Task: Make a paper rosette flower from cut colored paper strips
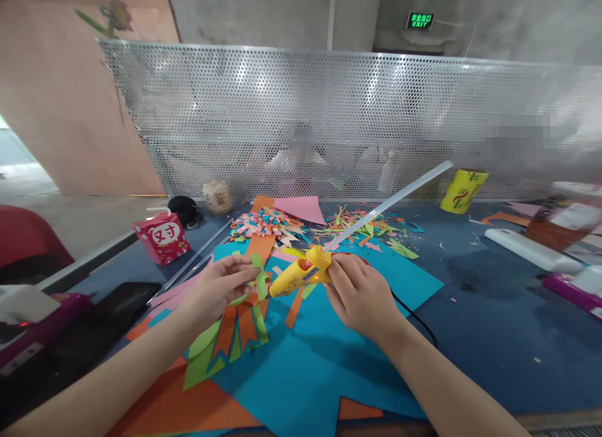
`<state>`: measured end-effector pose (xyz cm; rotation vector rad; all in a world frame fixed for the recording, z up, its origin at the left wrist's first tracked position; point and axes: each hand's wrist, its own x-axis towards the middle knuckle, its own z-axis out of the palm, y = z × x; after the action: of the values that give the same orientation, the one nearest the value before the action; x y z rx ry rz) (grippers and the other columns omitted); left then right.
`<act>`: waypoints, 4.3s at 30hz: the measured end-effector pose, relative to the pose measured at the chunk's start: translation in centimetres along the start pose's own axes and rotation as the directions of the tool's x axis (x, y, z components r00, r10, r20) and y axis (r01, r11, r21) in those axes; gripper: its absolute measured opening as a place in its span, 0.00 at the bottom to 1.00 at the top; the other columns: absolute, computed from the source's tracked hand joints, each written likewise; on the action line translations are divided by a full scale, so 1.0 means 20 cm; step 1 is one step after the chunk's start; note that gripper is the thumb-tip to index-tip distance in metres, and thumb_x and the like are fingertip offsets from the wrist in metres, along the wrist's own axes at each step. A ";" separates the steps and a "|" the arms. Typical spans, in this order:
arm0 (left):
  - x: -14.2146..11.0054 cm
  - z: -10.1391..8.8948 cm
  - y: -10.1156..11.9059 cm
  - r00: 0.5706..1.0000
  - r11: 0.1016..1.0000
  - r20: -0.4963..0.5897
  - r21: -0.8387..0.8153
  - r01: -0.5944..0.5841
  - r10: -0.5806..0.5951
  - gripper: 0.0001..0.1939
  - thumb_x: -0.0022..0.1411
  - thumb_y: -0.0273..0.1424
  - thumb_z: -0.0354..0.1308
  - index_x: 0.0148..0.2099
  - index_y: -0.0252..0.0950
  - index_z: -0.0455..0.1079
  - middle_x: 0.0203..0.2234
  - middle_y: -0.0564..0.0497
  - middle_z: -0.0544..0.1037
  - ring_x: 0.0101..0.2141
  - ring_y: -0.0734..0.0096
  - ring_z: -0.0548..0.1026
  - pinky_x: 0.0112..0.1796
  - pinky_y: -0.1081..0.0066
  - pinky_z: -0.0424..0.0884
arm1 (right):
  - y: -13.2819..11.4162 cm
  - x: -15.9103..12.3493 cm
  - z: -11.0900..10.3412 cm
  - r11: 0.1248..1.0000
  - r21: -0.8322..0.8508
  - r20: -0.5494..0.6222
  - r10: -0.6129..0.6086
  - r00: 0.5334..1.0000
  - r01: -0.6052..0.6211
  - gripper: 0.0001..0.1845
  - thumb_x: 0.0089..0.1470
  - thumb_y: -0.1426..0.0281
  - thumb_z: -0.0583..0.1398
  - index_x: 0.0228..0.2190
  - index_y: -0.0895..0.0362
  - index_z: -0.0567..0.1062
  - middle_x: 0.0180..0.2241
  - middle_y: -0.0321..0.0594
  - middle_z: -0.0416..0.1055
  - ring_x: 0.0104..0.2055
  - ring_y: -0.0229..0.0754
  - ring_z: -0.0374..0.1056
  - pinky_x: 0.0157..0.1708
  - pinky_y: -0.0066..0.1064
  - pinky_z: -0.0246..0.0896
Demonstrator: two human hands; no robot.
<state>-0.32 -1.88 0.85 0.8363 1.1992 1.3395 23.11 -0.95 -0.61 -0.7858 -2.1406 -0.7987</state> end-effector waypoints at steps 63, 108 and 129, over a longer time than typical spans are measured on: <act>0.01 0.00 -0.02 1.000 0.996 0.021 -0.087 0.019 -0.017 0.15 0.36 0.21 0.66 0.27 0.32 0.64 0.17 0.55 0.72 0.17 0.80 0.70 0.17 0.81 0.65 | -0.04 0.02 -0.02 0.999 -0.009 -0.036 -0.048 0.998 0.048 0.09 0.51 0.75 0.50 0.37 0.60 0.65 0.32 0.47 0.69 0.32 0.43 0.68 0.23 0.29 0.65; 0.04 -0.04 -0.03 0.998 0.996 0.068 -0.088 0.004 0.002 0.17 0.36 0.25 0.67 0.30 0.33 0.65 0.19 0.54 0.74 0.19 0.80 0.71 0.20 0.81 0.67 | 0.23 -0.03 0.03 0.602 -0.183 0.290 0.788 0.542 -0.777 0.20 0.51 0.61 0.50 0.43 0.61 0.61 0.42 0.52 0.64 0.42 0.50 0.64 0.33 0.34 0.60; 0.00 -0.02 -0.02 0.972 0.985 0.183 0.060 -0.164 0.151 0.20 0.34 0.32 0.68 0.32 0.31 0.68 0.20 0.52 0.76 0.19 0.76 0.72 0.23 0.75 0.70 | 0.16 0.12 0.01 0.587 -0.256 0.411 0.785 0.463 -0.768 0.18 0.52 0.63 0.51 0.40 0.59 0.70 0.44 0.54 0.66 0.49 0.55 0.59 0.45 0.48 0.50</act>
<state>-0.67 -1.94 0.27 1.1001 1.0655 1.3224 23.98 1.83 2.04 -1.9770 -1.7961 -0.1139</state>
